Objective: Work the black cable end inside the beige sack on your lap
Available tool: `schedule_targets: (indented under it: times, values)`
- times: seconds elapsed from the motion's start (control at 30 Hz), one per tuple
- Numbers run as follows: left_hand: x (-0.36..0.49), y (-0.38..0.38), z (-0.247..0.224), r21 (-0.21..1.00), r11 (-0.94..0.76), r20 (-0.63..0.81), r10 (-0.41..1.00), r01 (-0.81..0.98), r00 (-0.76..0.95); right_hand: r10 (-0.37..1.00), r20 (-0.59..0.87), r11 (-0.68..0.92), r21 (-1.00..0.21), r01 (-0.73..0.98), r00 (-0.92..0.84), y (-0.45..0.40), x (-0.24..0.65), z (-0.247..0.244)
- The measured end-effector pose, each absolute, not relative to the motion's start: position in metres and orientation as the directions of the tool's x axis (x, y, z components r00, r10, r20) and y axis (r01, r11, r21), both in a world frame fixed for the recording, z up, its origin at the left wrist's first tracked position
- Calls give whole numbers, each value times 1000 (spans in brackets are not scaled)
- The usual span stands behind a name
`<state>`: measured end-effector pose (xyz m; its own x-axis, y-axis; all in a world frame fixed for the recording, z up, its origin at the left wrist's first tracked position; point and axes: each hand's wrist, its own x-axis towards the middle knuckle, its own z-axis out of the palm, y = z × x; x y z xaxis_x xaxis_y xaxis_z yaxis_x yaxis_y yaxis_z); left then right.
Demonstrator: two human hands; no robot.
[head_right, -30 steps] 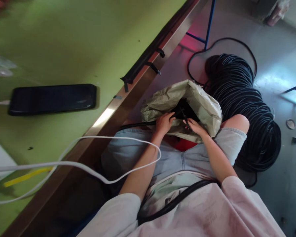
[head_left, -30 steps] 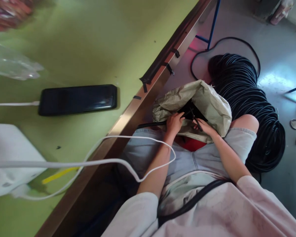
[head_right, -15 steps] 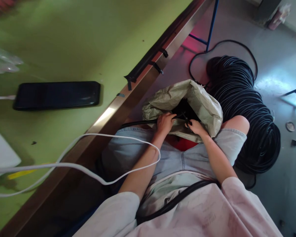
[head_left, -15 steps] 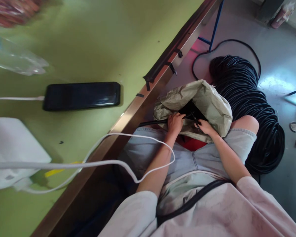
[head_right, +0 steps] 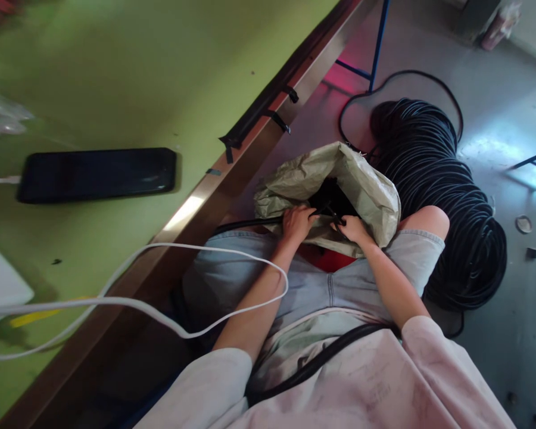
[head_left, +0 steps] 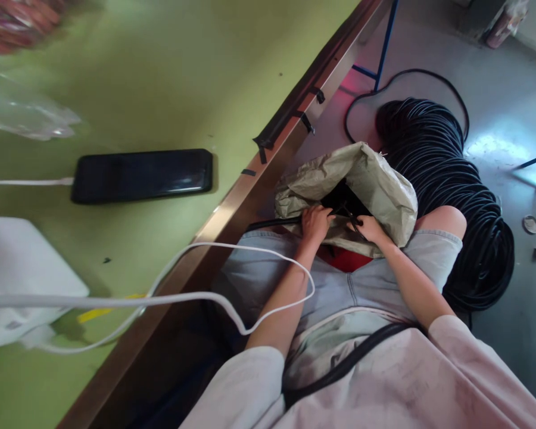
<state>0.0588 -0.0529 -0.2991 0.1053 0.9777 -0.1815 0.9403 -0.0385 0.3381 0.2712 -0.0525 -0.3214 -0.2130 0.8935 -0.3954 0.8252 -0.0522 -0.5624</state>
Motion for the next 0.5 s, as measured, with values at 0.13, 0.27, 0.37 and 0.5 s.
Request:
schedule_targets:
  times: [0.13,0.27,0.37,0.5]
  values:
    - [58,-52,-302,344,-56,-169,978,937,121,916,-325,13,-561,828,-235,-51,274,-325]
    - [60,-53,-299,336,-17,-172,982,942,80,895,-416,-113,-558,822,-160,-50,275,-323]
    - [62,-55,-295,329,-43,-159,982,943,101,892,-428,-136,-561,816,-145,-50,275,-323]
    - [65,-59,-291,328,-59,-151,982,943,113,916,-356,-52,-560,827,-184,-49,275,-327]
